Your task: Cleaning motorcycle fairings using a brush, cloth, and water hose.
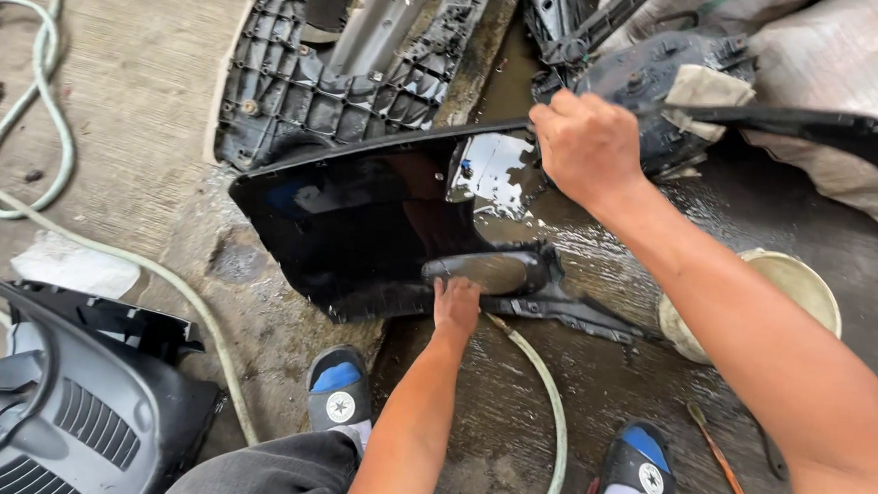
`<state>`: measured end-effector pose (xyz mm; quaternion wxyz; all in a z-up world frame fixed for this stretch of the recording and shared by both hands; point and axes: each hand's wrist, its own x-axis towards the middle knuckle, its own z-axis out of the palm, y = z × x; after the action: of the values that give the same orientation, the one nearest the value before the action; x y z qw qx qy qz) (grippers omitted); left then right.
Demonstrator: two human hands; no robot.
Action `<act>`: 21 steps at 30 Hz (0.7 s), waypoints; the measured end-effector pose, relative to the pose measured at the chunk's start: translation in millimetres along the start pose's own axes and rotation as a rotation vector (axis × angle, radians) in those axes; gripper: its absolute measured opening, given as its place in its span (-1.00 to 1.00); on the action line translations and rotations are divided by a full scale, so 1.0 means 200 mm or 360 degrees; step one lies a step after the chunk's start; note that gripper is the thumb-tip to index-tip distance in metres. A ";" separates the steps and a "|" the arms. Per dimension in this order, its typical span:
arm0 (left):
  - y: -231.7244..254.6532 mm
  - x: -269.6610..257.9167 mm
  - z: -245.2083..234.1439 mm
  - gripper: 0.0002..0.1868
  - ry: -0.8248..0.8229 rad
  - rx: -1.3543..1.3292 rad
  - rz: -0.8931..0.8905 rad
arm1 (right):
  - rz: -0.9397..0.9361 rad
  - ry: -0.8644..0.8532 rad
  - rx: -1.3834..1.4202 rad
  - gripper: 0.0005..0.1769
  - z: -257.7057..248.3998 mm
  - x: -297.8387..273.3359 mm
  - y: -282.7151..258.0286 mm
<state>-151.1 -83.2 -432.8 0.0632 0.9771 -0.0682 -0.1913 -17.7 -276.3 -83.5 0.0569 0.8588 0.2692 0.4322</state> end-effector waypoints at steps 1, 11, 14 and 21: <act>-0.01 0.00 0.03 -0.55 0.0012 0.0004 -0.0015 | -0.0004 0.0017 0.0009 -0.85 0.01 -0.01 -0.01; 0.05 -0.21 -0.01 -0.63 -0.0291 -0.0311 0.0145 | 0.0043 -0.0194 0.0169 -0.88 0.27 -0.16 -0.01; 0.02 -0.12 0.18 -0.56 -0.0299 -0.0289 0.0099 | 0.0055 -0.0228 0.0358 -0.72 0.18 -0.14 0.02; 0.04 -0.15 0.12 -0.50 -0.0117 -0.0097 0.0214 | 0.0945 -0.1594 0.1185 -0.78 -0.10 -0.42 0.53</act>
<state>-188.4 -88.0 -443.6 0.1031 0.9603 -0.1300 -0.2243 -30.8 -411.8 -95.9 -0.2451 0.9546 0.0943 -0.1404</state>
